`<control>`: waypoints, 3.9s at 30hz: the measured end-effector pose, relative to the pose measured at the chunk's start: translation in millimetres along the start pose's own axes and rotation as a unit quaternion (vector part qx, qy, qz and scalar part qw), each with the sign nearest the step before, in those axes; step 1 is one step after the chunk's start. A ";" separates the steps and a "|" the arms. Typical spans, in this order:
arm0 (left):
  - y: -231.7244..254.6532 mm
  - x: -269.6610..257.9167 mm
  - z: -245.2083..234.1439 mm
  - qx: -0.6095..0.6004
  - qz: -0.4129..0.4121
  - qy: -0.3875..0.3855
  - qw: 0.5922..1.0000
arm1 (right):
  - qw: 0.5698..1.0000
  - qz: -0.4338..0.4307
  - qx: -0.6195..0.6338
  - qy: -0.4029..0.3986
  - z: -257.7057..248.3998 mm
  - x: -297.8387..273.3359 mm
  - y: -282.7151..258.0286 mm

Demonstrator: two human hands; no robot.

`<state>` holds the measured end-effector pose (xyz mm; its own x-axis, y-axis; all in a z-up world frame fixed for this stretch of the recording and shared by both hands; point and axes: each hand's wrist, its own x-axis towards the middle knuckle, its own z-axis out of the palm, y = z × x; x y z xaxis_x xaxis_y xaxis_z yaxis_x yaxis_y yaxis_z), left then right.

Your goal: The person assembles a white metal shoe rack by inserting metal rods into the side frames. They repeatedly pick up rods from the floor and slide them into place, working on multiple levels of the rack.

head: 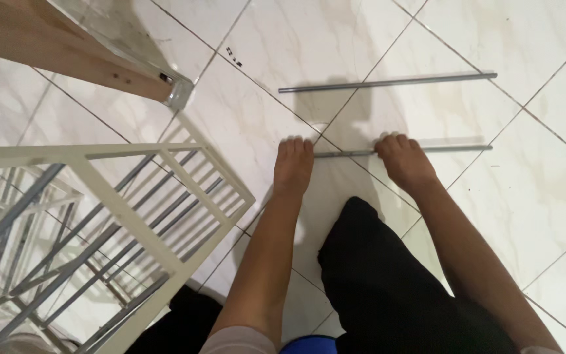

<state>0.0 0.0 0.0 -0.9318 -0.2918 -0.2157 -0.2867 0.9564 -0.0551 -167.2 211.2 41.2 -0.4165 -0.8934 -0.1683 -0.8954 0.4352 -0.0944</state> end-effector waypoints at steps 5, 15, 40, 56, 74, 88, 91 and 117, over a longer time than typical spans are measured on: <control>-15.2 -23.2 -6.6 -0.036 0.012 0.097 0.995 | 0.998 -0.019 0.011 -0.056 -19.9 -5.5 -22.2; -11.0 -100.0 -142.8 -0.307 0.021 -0.016 0.951 | 0.996 -0.002 0.093 -0.014 -143.2 -27.2 -17.8; -150.4 -532.9 -319.9 -0.146 -0.246 0.389 0.876 | 0.973 -0.132 0.068 0.179 -362.8 -80.4 -282.7; -261.0 -585.5 -292.0 -0.254 -0.478 0.429 0.724 | 0.914 -0.329 0.078 0.222 -391.6 -104.6 -459.0; -249.5 -618.3 -309.9 -0.405 -0.473 0.367 0.691 | 0.875 -0.409 -0.105 0.236 -402.9 -23.3 -507.2; -283.4 -581.4 -313.2 -0.456 -0.498 0.304 0.672 | 0.890 -0.389 -0.092 0.218 -424.9 -6.4 -534.1; -294.2 -570.8 -300.4 -0.548 -0.460 0.337 0.612 | 0.887 -0.393 -0.081 0.230 -423.3 -0.9 -534.4; -280.9 -577.7 -307.1 -0.382 -0.506 0.339 0.694 | 0.858 -0.492 0.007 0.147 -416.9 6.4 -545.2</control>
<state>550.5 -103.3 439.5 0.0182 -0.9967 0.0797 -0.6639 0.0475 0.7463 252.6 -78.2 500.7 0.5172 -0.8173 0.2540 -0.8346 -0.5474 -0.0618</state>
